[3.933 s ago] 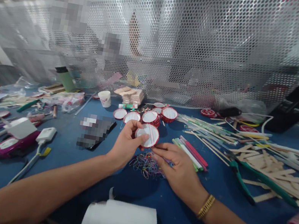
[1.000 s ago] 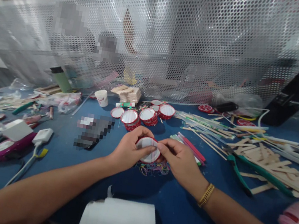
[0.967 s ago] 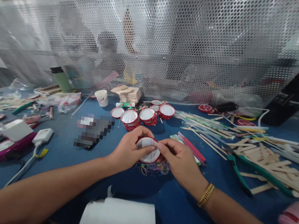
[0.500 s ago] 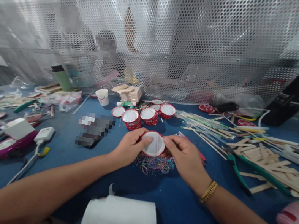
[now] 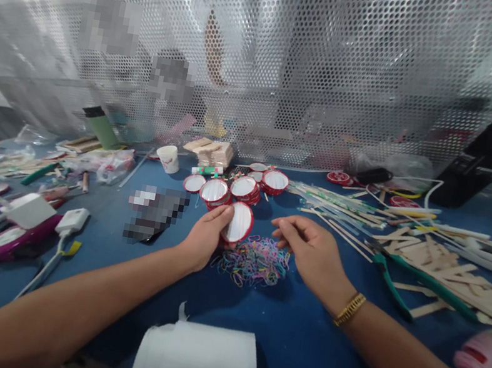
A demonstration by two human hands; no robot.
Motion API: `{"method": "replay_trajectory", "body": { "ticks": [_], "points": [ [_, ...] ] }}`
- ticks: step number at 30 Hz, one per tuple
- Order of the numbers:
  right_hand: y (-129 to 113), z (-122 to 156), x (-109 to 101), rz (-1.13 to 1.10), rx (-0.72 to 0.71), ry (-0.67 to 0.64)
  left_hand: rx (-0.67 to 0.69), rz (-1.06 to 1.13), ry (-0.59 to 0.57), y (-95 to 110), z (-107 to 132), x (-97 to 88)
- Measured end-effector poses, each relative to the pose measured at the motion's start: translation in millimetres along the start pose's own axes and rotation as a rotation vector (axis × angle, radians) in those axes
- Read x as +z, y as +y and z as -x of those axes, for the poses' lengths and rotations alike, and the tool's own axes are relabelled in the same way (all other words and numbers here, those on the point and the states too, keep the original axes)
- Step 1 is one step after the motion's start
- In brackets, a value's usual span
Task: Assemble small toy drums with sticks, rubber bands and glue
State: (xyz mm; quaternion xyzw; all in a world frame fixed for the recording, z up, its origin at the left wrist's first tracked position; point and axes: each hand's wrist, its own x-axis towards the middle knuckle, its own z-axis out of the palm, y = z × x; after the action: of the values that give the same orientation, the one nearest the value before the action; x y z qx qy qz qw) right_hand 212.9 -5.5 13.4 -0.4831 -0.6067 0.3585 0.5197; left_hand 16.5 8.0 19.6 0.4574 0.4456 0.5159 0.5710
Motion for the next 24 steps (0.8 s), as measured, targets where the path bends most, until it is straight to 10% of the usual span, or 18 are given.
{"method": "replay_trajectory", "body": {
  "ticks": [8, 18, 24],
  "points": [
    [0, 2, 2, -0.005, -0.028, -0.025, -0.345, 0.488, -0.519, 17, 5, -6.7],
    [0, 2, 4, 0.023, -0.052, -0.038, -0.389, 0.504, -0.577, 16, 6, -6.6],
    [1, 2, 5, 0.034, -0.053, -0.040, -0.124, 0.207, -0.474, 10, 7, -2.0]
  ]
}}
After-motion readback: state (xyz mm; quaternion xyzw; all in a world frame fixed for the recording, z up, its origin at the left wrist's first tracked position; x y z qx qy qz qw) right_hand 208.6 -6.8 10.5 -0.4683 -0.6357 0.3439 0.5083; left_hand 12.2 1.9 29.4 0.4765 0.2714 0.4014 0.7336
